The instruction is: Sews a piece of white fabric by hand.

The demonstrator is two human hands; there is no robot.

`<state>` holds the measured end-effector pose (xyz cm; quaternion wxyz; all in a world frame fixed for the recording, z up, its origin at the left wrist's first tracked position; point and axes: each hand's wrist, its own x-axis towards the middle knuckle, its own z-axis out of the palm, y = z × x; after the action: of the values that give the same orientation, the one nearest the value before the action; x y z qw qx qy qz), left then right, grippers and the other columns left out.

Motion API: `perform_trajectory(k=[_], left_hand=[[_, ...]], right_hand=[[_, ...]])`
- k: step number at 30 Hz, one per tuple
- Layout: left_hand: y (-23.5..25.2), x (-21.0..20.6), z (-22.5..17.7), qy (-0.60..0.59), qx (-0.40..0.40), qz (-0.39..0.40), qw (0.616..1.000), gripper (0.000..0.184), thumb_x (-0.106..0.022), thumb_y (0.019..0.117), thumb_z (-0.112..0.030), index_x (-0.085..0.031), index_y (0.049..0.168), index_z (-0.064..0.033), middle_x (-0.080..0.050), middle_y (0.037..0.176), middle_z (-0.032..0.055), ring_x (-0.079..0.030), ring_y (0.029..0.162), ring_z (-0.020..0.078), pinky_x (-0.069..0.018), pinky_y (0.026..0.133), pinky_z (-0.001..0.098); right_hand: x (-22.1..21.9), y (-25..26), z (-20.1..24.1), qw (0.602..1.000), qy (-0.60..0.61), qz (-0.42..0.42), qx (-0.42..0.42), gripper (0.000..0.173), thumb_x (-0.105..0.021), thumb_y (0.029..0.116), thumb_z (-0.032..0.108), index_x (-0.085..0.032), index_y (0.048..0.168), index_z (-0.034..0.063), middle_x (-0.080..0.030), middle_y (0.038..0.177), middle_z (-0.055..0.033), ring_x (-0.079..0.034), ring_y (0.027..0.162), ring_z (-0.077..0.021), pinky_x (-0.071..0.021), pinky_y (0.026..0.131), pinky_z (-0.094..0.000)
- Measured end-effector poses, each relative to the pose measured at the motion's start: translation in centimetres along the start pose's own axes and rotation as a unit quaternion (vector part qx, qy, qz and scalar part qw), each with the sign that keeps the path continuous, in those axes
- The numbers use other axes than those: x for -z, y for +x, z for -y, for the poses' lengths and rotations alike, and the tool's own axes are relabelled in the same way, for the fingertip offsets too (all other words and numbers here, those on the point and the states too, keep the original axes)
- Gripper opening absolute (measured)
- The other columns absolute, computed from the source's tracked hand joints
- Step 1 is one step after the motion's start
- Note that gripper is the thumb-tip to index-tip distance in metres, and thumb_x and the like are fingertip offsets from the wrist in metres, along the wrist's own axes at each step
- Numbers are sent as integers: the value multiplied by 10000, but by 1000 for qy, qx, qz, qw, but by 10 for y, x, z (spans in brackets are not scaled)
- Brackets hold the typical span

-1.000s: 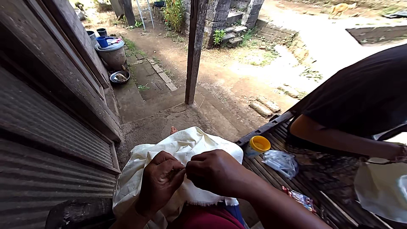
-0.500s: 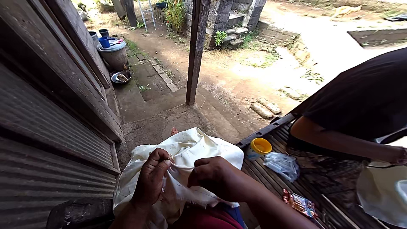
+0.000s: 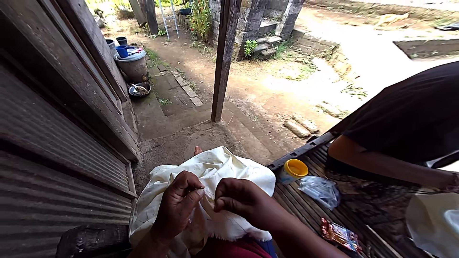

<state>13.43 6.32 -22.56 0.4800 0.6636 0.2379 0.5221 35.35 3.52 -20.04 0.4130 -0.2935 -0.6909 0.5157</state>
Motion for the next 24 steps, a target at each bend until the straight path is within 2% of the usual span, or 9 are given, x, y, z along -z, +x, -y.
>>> perform_trajectory(k=[3,5,8,10,13,16,18,21,24], left_hand=[[0,-2,-2,-7,0,10,1000,64,-631,982,-115,-686,1015,-119,-627,1004,-27,-608,881,30,-529,763,172],[1,-4,-5,-18,-6,13,1000,69,-631,985,-110,-686,1025,-118,-631,983,-33,-609,870,20,-529,756,167],[2,-5,-9,-28,-12,20,999,73,-624,989,-106,-682,1032,-115,-638,967,-39,-614,876,15,-530,767,167],[2,-4,-9,-27,-11,19,999,70,-624,988,-101,-679,1032,-108,-640,962,-35,-611,860,15,-528,754,167],[0,-3,-7,-23,-2,14,1000,64,-632,986,-111,-684,1023,-113,-643,945,-38,-606,830,8,-520,728,160],[-1,-5,-8,-20,-2,18,1000,61,-633,986,-112,-683,1020,-111,-637,942,-38,-601,829,8,-516,726,158],[-1,-8,-8,-21,2,-3,1000,70,-626,978,-88,-684,1015,-102,-641,934,-35,-600,803,8,-516,707,155],[-2,-13,-10,-33,19,-23,999,84,-613,980,-74,-682,1018,-103,-647,920,-41,-596,754,-3,-517,674,146],[-2,-14,-9,-40,27,-27,998,77,-612,986,-70,-674,1021,-100,-643,920,-36,-589,744,-3,-512,663,144]], right_hand=[[5,0,4,999,47,-4,-21,101,-601,1033,130,-611,995,37,-707,877,-2,-693,820,-61,-584,777,-243],[2,1,6,999,16,-34,-37,80,-595,1020,69,-634,1061,12,-687,859,-12,-691,747,-68,-612,708,-242],[0,2,5,997,-63,-33,-42,239,-583,1028,118,-676,1231,34,-639,806,14,-568,626,-3,-496,569,-156],[3,1,5,998,-57,-17,-28,230,-572,1051,175,-693,1198,47,-638,835,38,-529,656,33,-448,591,-125],[5,1,6,998,-59,-29,0,174,-588,1038,138,-712,1094,29,-673,880,30,-568,715,33,-481,646,-123],[5,2,3,984,-168,-66,11,172,-572,1025,125,-730,1064,70,-679,830,39,-573,675,32,-484,620,-129],[5,1,3,980,-186,-43,49,166,-578,1011,91,-742,1008,69,-702,824,28,-596,686,24,-499,635,-145],[1,2,4,984,-141,-12,108,154,-576,1020,67,-725,1002,32,-694,863,-9,-599,737,14,-505,675,-134],[-1,1,1,973,-180,-33,144,164,-592,1008,69,-754,1034,70,-631,916,-35,-599,862,-46,-514,768,-162]])
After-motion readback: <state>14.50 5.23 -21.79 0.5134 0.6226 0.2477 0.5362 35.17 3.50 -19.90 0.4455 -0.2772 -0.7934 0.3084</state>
